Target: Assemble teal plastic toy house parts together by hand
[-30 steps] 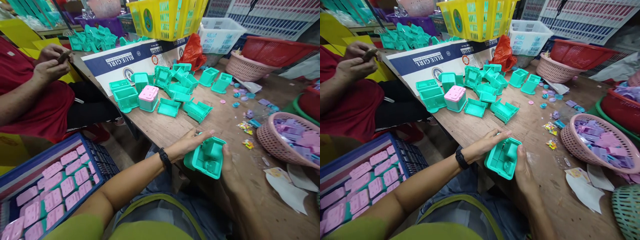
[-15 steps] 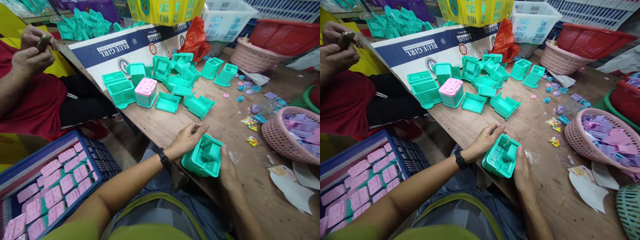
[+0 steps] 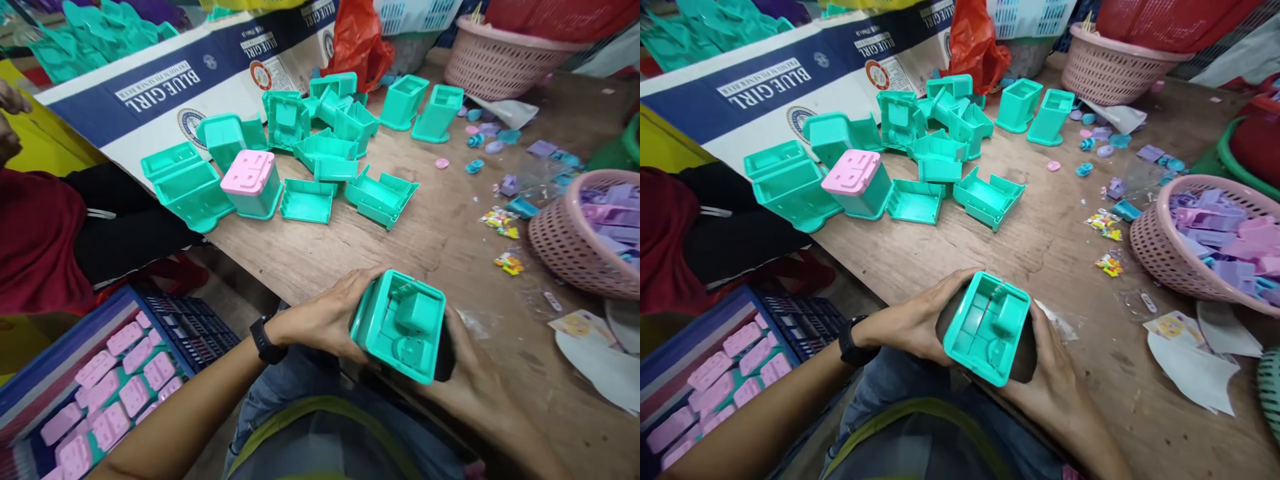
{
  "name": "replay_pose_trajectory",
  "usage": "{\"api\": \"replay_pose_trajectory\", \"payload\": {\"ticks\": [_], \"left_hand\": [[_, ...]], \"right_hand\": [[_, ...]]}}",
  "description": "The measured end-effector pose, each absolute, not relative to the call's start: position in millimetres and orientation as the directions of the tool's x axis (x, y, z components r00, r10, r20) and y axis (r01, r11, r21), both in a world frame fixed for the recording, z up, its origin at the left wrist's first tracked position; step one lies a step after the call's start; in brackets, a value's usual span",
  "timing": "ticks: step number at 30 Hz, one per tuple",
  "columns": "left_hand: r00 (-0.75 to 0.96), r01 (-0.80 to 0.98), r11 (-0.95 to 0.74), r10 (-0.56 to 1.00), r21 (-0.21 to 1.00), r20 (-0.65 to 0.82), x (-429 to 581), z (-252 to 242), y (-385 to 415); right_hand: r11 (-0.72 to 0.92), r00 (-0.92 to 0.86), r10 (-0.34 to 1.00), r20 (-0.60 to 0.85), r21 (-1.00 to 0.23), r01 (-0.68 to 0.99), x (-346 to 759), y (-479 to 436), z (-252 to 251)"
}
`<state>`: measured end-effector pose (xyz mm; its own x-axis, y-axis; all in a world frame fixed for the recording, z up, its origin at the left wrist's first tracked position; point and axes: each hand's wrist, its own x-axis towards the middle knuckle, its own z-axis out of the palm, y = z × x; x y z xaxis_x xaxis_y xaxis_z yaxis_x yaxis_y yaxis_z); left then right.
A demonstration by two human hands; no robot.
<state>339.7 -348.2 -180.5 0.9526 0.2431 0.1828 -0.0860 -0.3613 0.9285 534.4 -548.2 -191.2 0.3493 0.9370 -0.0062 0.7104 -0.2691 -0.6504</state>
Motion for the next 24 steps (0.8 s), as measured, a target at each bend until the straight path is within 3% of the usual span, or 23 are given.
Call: {"api": "replay_pose_trajectory", "payload": {"ticks": [4,11,24], "left_hand": [[0.944,-0.079,-0.357,0.272,0.931,0.185,338,-176,-349],[0.938,-0.081,-0.354,0.288,0.932,0.191,340,-169,-347],[0.937,-0.067,-0.391,0.292,0.918,0.193,338,-167,-350]], "right_hand": [[-0.247,0.379,0.922,0.075,-0.641,0.727,529,-545,-193],[-0.153,0.281,0.95,0.134,-0.585,0.797,532,-542,-184],[-0.089,0.185,0.977,0.106,-0.586,0.805,533,-534,-172]]}}
